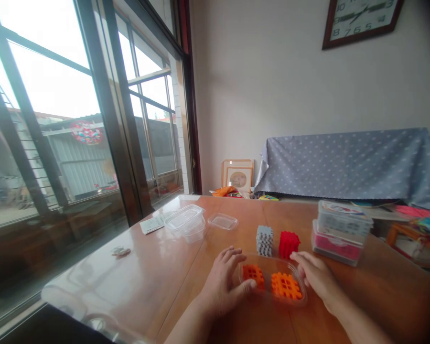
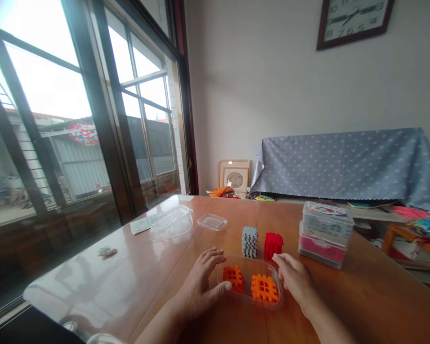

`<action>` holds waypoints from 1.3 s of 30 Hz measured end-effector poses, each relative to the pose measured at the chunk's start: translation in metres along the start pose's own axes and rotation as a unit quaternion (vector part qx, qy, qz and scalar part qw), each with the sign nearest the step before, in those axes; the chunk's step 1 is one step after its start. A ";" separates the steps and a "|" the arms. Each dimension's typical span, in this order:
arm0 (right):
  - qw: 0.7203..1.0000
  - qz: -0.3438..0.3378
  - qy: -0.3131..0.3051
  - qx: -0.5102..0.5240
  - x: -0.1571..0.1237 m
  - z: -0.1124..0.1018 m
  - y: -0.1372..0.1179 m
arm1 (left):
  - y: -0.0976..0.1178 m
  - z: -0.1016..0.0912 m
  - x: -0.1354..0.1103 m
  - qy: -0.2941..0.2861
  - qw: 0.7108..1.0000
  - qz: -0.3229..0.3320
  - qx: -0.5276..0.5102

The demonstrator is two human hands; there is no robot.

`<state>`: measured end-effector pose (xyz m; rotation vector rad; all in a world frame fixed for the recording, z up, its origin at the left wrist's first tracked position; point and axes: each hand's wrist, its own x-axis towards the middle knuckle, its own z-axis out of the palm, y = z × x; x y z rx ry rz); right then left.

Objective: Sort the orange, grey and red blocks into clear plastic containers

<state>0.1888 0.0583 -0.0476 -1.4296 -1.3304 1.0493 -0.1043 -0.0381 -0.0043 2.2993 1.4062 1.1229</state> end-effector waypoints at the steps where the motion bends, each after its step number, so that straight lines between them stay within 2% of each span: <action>1: 1.000 0.000 0.008 -0.003 0.001 0.000 0.003 | -0.003 0.000 0.000 0.028 1.000 -0.010 -0.003; 7: 0.999 -0.013 0.044 -0.004 0.002 0.002 0.009 | -0.031 0.003 0.003 0.199 0.974 -0.102 -0.039; 11: 0.999 -0.016 0.047 0.000 -0.003 0.004 0.006 | -0.044 0.000 0.009 0.226 0.958 -0.165 -0.062; 14: 0.999 -0.020 0.044 -0.004 -0.007 0.006 0.002 | -0.050 -0.006 0.023 0.199 0.962 -0.180 -0.043; 19: 0.998 -0.022 0.056 0.002 -0.009 0.009 0.001 | -0.066 -0.009 0.058 0.098 0.973 -0.189 0.089; 22: 0.998 -0.031 0.057 0.001 -0.009 0.009 0.000 | -0.078 -0.001 0.078 0.067 0.972 -0.188 0.121; 27: 0.998 -0.044 0.040 -0.008 -0.008 0.009 -0.006 | -0.099 0.023 0.105 0.009 0.973 -0.170 0.158; 34: 0.997 -0.055 0.032 -0.037 0.004 0.012 0.003 | -0.126 0.044 0.122 -0.029 0.968 -0.159 0.190; 39: 0.992 -0.108 0.034 -0.065 0.016 0.012 0.018 | -0.129 0.046 0.123 -0.027 0.969 -0.140 0.203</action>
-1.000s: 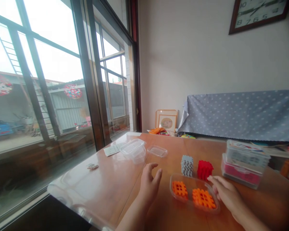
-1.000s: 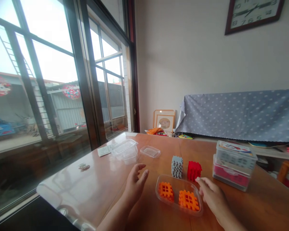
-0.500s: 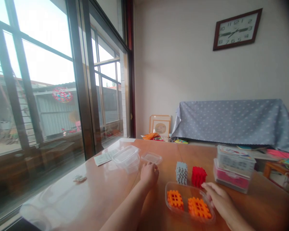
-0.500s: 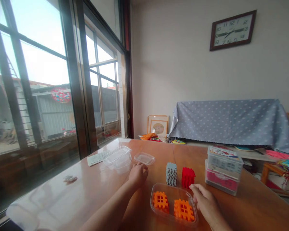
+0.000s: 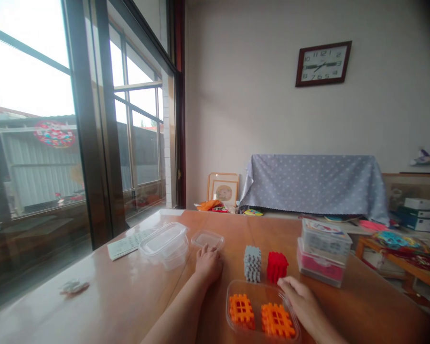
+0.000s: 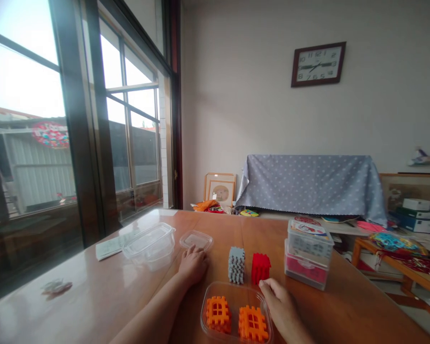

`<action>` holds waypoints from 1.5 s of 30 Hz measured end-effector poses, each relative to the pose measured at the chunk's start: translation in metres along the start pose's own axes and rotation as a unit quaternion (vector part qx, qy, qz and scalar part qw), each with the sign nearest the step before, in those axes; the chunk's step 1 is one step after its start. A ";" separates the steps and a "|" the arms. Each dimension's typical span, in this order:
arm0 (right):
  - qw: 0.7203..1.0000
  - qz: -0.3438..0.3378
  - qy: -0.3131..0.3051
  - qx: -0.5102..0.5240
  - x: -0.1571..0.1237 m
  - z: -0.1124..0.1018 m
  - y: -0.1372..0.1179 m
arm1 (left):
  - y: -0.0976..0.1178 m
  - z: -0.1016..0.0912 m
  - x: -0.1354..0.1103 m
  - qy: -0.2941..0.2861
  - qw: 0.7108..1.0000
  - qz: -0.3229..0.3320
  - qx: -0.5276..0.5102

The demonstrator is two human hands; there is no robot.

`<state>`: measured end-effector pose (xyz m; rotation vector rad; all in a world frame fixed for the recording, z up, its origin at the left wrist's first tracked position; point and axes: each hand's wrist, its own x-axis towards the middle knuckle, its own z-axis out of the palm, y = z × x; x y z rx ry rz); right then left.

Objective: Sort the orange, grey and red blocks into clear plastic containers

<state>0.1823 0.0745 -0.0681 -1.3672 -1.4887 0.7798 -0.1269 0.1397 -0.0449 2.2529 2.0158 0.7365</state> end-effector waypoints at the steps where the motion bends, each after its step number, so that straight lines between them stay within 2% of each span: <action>1: 1.000 0.003 0.002 -0.003 0.001 0.001 0.001 | 0.002 -0.002 -0.001 0.005 1.000 0.006 0.001; 7: 1.000 0.012 0.014 -0.009 -0.002 0.002 -0.006 | 0.015 -0.026 -0.010 0.059 0.997 0.043 -0.009; 11: 1.000 0.025 0.007 0.011 -0.006 0.000 -0.012 | 0.024 -0.048 -0.014 0.161 0.983 0.066 -0.058; 14: 0.999 0.041 -0.007 0.035 -0.008 -0.002 -0.013 | 0.035 -0.064 -0.021 0.234 0.964 0.068 -0.111; 16: 0.998 0.050 -0.009 0.044 -0.008 -0.005 -0.012 | 0.046 -0.076 -0.029 0.272 0.948 0.091 -0.141; 19: 0.998 0.040 0.020 0.050 -0.009 -0.011 -0.015 | 0.067 -0.094 -0.048 0.298 0.925 0.158 -0.173; 23: 0.995 0.010 0.061 0.072 -0.013 -0.021 -0.029 | 0.100 -0.108 -0.080 0.281 0.915 0.252 -0.138; 27: 0.990 -0.002 0.065 0.122 -0.024 -0.029 -0.049 | 0.126 -0.104 -0.110 0.233 0.901 0.363 -0.047; 30: 0.986 -0.011 0.038 0.160 -0.036 -0.032 -0.061 | 0.138 -0.095 -0.122 0.210 0.887 0.411 -0.020; 37: 0.980 -0.018 -0.051 0.193 -0.054 -0.037 -0.081 | 0.145 -0.073 -0.126 0.246 0.852 0.463 -0.026; 41: 0.974 -0.009 -0.067 0.217 -0.055 -0.033 -0.084 | 0.148 -0.069 -0.126 0.248 0.834 0.491 -0.029; 45: 0.973 -0.002 -0.071 0.220 -0.057 -0.028 -0.088 | 0.153 -0.065 -0.128 0.244 0.829 0.502 -0.036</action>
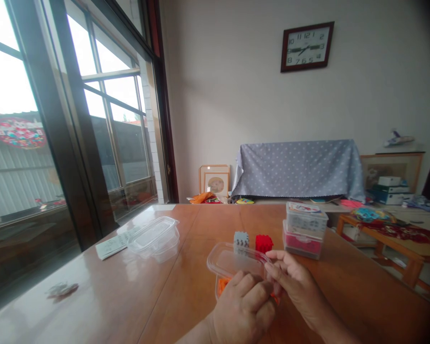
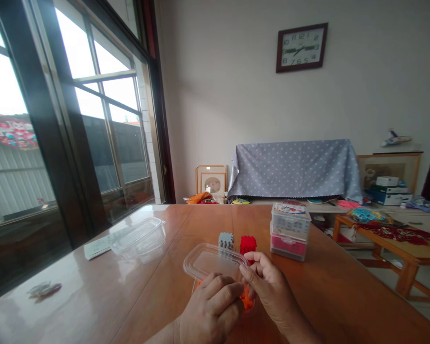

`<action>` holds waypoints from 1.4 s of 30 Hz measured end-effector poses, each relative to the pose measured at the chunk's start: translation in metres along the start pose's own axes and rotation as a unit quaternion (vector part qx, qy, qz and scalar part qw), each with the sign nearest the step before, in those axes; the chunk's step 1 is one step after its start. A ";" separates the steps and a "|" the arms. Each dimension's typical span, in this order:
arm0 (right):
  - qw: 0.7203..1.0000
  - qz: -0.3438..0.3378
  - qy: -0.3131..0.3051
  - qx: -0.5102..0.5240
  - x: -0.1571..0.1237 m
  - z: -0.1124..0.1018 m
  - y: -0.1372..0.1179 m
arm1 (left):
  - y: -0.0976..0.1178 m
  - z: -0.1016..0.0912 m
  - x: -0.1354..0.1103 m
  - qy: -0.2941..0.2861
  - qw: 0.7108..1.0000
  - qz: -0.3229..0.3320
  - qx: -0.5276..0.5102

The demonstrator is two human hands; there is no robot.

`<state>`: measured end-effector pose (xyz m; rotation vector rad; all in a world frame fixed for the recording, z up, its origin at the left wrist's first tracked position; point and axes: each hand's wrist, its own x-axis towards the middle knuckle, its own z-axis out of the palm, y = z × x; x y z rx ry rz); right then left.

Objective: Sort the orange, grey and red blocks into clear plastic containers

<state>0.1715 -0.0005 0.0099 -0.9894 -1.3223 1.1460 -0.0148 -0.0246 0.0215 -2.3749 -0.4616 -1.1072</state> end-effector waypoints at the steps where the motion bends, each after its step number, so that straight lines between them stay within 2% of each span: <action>1: 1.000 0.007 0.006 0.009 0.000 0.001 -0.001 | 0.002 -0.001 0.001 -0.002 1.000 0.001 -0.004; 4: 0.998 0.025 0.043 0.040 0.000 0.000 -0.005 | 0.006 -0.010 0.003 0.000 0.999 0.005 -0.036; 6: 0.996 0.042 0.069 0.045 0.002 -0.004 -0.005 | 0.004 -0.022 0.004 0.018 0.997 -0.019 -0.074; 7: 0.995 0.054 0.078 0.042 0.003 -0.006 -0.004 | 0.000 -0.028 0.003 0.028 0.994 -0.055 -0.093; 9: 0.993 0.074 0.083 0.028 0.005 -0.011 -0.001 | -0.016 -0.037 -0.002 0.086 0.978 -0.160 -0.106; 12: 0.995 0.084 0.058 0.007 0.007 -0.015 0.006 | -0.051 -0.040 -0.017 0.170 0.920 -0.344 -0.074; 14: 0.996 0.080 0.037 -0.004 0.007 -0.015 0.012 | -0.074 -0.037 -0.028 0.143 0.877 -0.453 -0.070; 17: 0.997 0.063 0.022 -0.035 0.009 -0.016 0.020 | -0.094 -0.030 -0.039 0.061 0.840 -0.532 -0.084; 22: 0.993 0.040 0.030 -0.107 0.010 -0.015 0.027 | -0.086 -0.021 -0.042 -0.093 0.829 -0.546 -0.072; 25: 0.988 0.024 0.021 -0.152 0.010 -0.016 0.029 | -0.078 -0.018 -0.040 -0.156 0.822 -0.544 -0.066; 29: 0.983 0.020 0.000 -0.181 0.011 -0.020 0.033 | -0.077 -0.013 -0.041 -0.182 0.821 -0.537 -0.068; 34: 0.978 0.015 0.008 -0.208 0.014 -0.022 0.039 | -0.079 -0.010 -0.042 -0.204 0.826 -0.519 -0.083; 42: 0.968 0.007 0.020 -0.250 0.013 -0.018 0.036 | -0.079 -0.008 -0.043 -0.232 0.815 -0.524 -0.088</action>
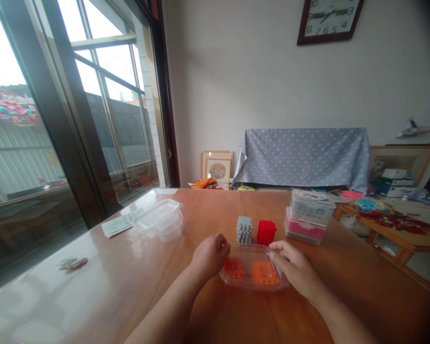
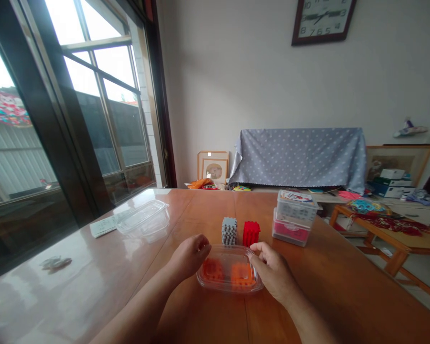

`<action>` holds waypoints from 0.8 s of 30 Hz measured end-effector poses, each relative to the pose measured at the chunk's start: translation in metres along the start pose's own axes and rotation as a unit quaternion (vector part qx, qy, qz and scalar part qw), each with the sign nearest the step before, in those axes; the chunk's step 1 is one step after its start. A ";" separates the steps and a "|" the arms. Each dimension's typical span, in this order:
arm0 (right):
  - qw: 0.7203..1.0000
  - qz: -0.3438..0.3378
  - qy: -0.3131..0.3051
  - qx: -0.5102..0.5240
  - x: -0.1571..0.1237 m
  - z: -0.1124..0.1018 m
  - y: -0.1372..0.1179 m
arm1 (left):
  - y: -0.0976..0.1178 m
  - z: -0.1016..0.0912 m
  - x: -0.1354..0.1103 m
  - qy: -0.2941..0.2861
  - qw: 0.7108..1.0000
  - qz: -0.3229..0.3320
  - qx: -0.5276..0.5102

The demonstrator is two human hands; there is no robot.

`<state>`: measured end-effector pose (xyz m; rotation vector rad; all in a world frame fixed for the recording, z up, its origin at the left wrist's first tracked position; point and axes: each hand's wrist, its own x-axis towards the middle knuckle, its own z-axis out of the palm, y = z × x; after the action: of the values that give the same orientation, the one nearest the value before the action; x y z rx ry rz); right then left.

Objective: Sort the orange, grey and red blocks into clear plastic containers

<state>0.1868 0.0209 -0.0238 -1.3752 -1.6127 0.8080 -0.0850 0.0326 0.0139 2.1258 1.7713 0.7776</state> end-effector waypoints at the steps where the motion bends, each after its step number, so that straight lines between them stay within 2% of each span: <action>1: 1.000 0.001 0.002 -0.003 -0.001 0.000 -0.001 | -0.001 0.001 0.000 -0.008 1.000 -0.007 0.001; 6: 1.000 0.010 -0.004 0.002 -0.002 0.001 -0.003 | -0.006 0.006 0.001 -0.030 0.999 -0.018 0.014; 14: 0.999 0.034 -0.024 0.019 0.005 0.006 0.013 | -0.011 0.012 0.005 -0.058 0.998 -0.017 0.026; 24: 0.992 0.062 -0.060 0.090 -0.007 0.004 -0.012 | -0.022 0.027 0.012 -0.052 0.996 -0.044 -0.057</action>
<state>0.1778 0.0123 -0.0162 -1.3290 -1.5152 1.1013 -0.0867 0.0524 -0.0173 1.9647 1.7114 0.7137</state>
